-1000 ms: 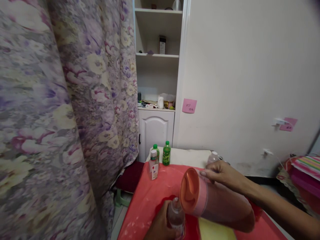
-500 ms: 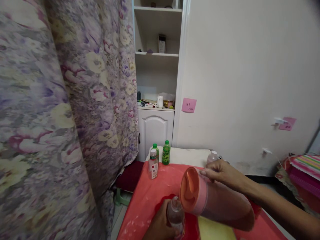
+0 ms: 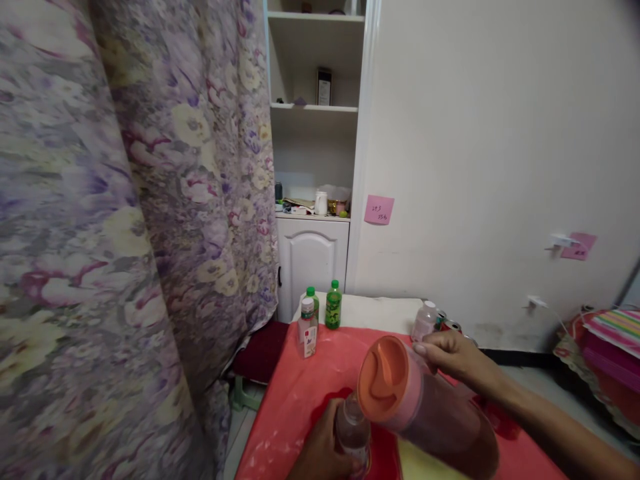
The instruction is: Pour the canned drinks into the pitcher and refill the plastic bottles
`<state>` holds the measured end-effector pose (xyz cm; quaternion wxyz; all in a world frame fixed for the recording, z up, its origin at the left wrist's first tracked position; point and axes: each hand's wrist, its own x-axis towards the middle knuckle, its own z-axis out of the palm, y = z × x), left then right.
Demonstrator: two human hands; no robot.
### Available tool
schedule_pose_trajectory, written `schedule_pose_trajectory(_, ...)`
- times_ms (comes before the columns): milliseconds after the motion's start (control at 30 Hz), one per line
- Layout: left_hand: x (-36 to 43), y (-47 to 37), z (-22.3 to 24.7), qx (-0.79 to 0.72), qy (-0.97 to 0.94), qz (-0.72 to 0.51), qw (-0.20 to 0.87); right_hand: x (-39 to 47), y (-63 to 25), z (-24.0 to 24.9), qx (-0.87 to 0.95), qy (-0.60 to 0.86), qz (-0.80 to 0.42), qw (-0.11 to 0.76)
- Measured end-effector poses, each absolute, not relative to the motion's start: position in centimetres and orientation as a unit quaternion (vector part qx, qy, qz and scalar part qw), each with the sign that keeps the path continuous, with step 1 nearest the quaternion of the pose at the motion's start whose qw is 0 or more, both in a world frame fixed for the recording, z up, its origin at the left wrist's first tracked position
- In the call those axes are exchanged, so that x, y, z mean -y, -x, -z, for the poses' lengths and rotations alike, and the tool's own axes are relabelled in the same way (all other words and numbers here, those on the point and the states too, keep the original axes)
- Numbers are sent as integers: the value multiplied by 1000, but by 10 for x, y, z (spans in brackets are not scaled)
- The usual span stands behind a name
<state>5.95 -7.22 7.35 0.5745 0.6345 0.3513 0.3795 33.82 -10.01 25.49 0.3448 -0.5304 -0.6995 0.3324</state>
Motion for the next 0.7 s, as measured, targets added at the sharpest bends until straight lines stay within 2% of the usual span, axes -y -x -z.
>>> schedule_pose_trajectory(433, 69, -61, -73, -352, -633, -369, 582, 113, -347, -226, 596, 543, -403, 432)
schedule_pose_trajectory(700, 65, -60, -62, -386, -638, -350, 567, 114, -367, -196, 541, 534, -400, 512)
